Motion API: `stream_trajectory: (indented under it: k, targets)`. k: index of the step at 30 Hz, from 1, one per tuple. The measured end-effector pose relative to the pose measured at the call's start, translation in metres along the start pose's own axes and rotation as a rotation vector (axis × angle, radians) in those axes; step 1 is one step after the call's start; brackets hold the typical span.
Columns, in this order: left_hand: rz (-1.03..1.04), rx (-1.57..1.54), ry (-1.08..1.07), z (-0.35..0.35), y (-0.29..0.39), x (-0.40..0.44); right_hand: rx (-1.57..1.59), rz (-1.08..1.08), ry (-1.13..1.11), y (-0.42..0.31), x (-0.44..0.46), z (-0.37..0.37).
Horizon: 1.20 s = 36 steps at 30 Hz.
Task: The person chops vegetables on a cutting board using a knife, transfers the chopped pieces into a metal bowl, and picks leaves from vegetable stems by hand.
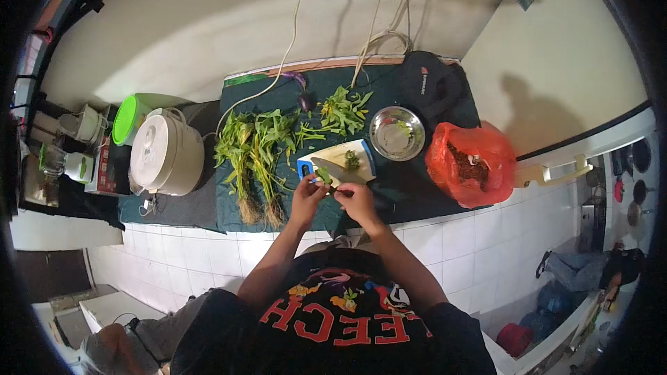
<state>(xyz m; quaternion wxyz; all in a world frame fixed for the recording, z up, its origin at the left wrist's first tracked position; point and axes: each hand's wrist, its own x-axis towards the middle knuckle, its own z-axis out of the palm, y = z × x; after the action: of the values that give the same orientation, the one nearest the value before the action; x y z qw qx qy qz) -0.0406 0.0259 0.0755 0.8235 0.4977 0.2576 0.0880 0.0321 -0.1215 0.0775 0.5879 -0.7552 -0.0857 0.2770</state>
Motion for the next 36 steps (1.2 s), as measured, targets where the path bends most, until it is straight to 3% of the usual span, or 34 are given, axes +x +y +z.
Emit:
stream_trajectory:
  k: [5,9,11,12,14,20,24,26,33,36]
  targets:
    - [-0.012,0.179,0.057,-0.030,-0.018,0.023,-0.358,-0.144,-0.097,0.032,0.030,0.000]
    - [0.093,0.312,0.039,-0.051,-0.040,0.044,-0.478,-0.089,-0.089,0.037,0.049,0.002]
    - [0.148,0.612,-0.030,-0.059,-0.043,0.051,-0.529,-0.035,-0.077,0.037,0.055,0.004]
    - [0.148,0.612,-0.033,-0.055,-0.037,0.050,-0.581,0.019,-0.067,0.036,0.056,0.006]
    - [0.211,0.978,0.076,-0.048,-0.027,0.048,-0.655,-0.004,-0.033,0.035,0.055,0.010]
    - [0.421,1.440,0.191,-0.038,-0.020,0.048,-0.800,-0.024,0.036,0.034,0.052,0.016]
    - [0.642,1.528,0.144,-0.035,-0.014,0.054,-0.818,-0.037,0.067,0.034,0.052,0.016]
    - [0.691,1.544,-0.067,-0.042,-0.015,0.062,-0.809,-0.059,0.074,0.036,0.053,0.016]
    - [0.739,1.565,-0.157,-0.045,-0.021,0.078,-0.776,-0.186,0.126,0.040,0.048,0.013]
    - [0.635,1.636,-0.260,-0.046,-0.017,0.083,-0.763,-0.231,0.135,0.044,0.049,0.014]
